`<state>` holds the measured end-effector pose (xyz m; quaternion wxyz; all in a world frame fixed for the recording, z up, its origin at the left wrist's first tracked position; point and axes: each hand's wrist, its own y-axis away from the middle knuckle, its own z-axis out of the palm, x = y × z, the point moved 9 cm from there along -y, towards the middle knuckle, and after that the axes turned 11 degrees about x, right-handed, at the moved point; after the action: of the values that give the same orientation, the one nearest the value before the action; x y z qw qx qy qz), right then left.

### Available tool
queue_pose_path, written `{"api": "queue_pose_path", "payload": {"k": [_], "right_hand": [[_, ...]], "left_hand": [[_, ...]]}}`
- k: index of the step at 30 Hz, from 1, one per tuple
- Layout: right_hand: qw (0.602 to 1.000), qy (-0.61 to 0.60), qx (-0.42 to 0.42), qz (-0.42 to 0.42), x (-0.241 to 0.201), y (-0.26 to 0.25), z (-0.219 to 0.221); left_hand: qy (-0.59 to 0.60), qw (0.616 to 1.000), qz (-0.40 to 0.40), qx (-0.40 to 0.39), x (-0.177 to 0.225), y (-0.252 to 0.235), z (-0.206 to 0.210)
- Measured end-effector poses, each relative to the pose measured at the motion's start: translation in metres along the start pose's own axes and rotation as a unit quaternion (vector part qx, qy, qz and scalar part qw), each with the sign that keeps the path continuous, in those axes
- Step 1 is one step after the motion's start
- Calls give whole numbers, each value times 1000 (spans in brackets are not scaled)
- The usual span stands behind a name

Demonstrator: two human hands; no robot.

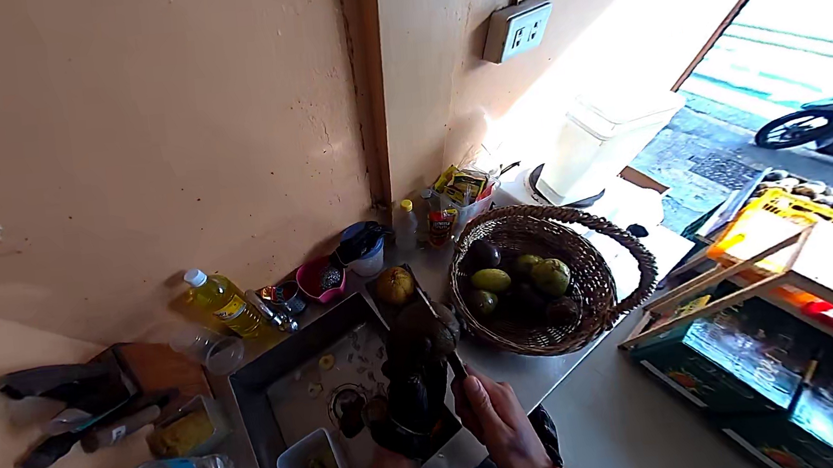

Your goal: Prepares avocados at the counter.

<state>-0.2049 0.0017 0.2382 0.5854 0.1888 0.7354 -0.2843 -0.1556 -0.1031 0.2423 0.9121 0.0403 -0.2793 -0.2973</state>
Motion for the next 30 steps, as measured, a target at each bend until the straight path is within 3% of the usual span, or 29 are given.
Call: {"api": "queue_pose_path", "payload": {"k": [3, 6, 10, 13, 15, 17, 19, 21, 25, 30], "right_hand": [[999, 19, -18, 27, -1, -1, 0], [993, 87, -57, 65, -1, 0, -6], [978, 132, -116, 108, -13, 6, -25], [981, 60, -147, 112, -14, 7, -29], [991, 9, -112, 73, -9, 5, -25], [997, -4, -58, 41, -1, 2, -20], [999, 38, -26, 25, 9, 2, -14], [994, 100, -19, 29, 23, 4, -13], [974, 166, -83, 131, 62, 21, -20], [919, 79, -194, 335, 157, 58, -24]], "left_hand": [[-43, 999, 19, -25, -1, 1, -12], [-193, 975, 107, -4, 19, -1, -17], [-447, 858, 235, -98, 57, 0, 7], [-509, 800, 221, -228, 72, -7, 38], [-435, 847, 201, -231, 72, -8, 48], [-332, 916, 195, -115, 60, -8, 35], [-288, 943, 168, 2, 40, -6, 14], [-288, 945, 144, 57, 27, -9, -5], [-367, 924, 87, 58, 5, -19, -50], [-469, 875, -60, 106, -67, -31, -141]]}}
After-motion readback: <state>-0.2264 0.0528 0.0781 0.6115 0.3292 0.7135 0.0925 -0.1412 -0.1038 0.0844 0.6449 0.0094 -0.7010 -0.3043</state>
